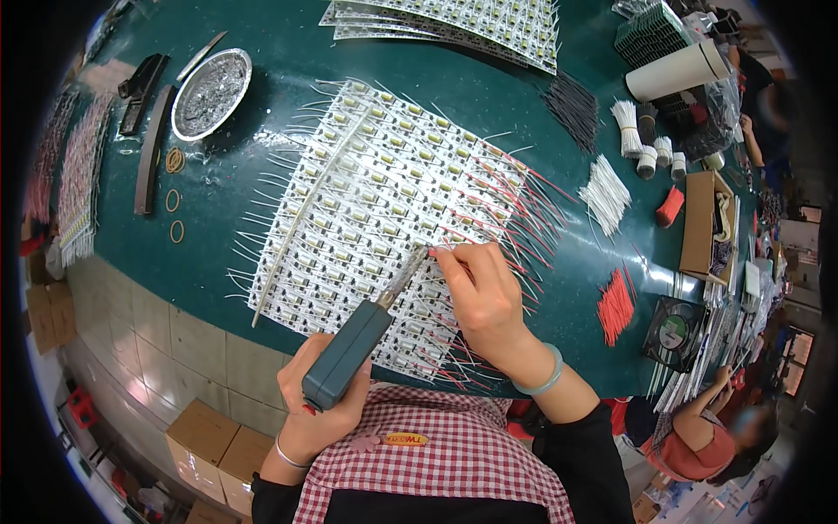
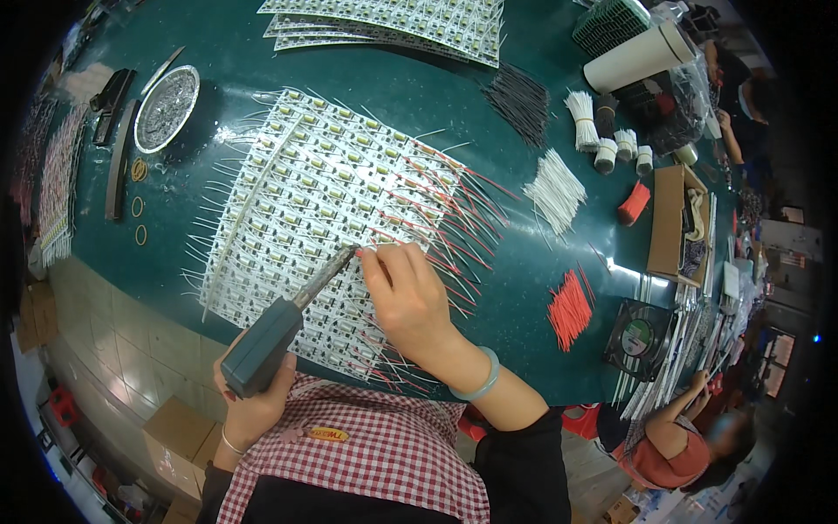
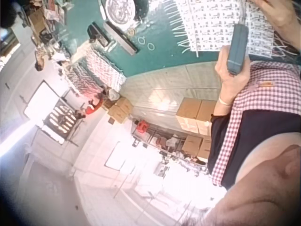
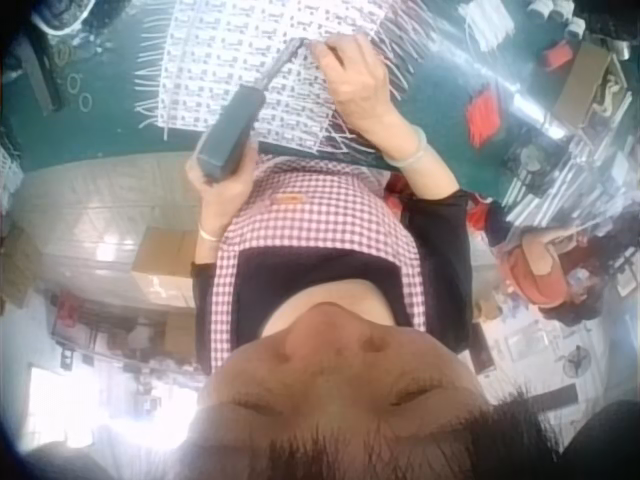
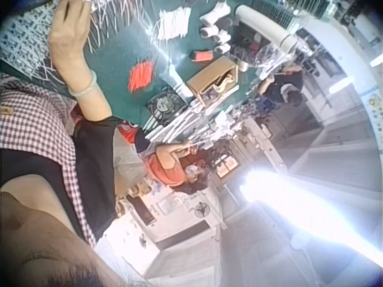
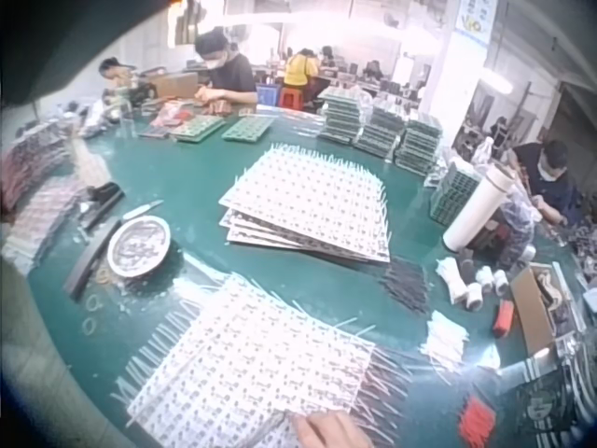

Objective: The person uses a soldering iron to attach red and white wires to a grid of LED modules on a green workbench. They pick up individual wires, position them on the module, and apply heat to secure them. The person occasionally uses a wooden stick to adjust the wires or components on the board.

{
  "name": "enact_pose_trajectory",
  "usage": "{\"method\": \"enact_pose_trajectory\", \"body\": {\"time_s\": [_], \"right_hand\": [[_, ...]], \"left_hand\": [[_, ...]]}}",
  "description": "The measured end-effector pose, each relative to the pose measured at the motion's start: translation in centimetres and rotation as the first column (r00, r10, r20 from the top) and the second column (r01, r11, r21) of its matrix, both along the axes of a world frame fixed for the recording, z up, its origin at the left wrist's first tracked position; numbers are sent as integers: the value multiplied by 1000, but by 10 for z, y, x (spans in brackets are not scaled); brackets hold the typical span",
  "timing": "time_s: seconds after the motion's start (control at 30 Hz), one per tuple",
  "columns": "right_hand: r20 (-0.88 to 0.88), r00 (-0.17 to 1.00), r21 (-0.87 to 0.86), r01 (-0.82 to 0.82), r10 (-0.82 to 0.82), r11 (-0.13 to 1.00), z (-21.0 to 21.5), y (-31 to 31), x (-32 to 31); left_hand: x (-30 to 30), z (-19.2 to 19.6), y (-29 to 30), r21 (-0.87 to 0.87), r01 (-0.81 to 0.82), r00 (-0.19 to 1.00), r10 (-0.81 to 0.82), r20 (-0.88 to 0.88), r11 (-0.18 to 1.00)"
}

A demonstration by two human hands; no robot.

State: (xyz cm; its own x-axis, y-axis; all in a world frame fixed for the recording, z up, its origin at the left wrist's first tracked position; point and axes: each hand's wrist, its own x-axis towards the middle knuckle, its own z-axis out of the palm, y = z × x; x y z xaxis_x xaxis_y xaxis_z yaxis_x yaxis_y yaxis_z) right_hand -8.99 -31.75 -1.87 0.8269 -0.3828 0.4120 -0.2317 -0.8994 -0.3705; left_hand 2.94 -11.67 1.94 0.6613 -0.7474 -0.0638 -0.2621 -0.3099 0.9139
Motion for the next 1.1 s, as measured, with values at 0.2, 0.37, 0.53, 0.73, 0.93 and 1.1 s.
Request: {"method": "enact_pose_trajectory", "body": {"time_s": [0.2, 0.37, 0.53, 0.73, 0.93, 1.1], "right_hand": [[8, 1000, -26, 4, -4, 1000, -2, 0, 0], [0, 1000, -28, 10, -10, 1000, -2, 1, 0], [7, 1000, -12, 16, -15, 1000, -2, 1, 0], [-6, 1000, 11, 16, -16, 1000, 0, 1, 0], [-11, 1000, 31, 17, -17, 999, 3, 1, 0], [-25, 1000, 32, 12, -11, 999, 3, 1, 1]], "left_hand": [[2, -3, 12, 50, 42, 999, -43, 25, 998], [2, 2, 15, 42, 18, 1000, -19, 21, 999], [4, 4, 10, 22, 49, 997, -51, 62, 999], [0, 3, 5, 39, 37, 998, -39, 43, 999], [-1, 1, -3, -57, 13, 994, -6, 111, 998], [0, 2, -2, -32, 6, 998, -4, 64, 999]]}}
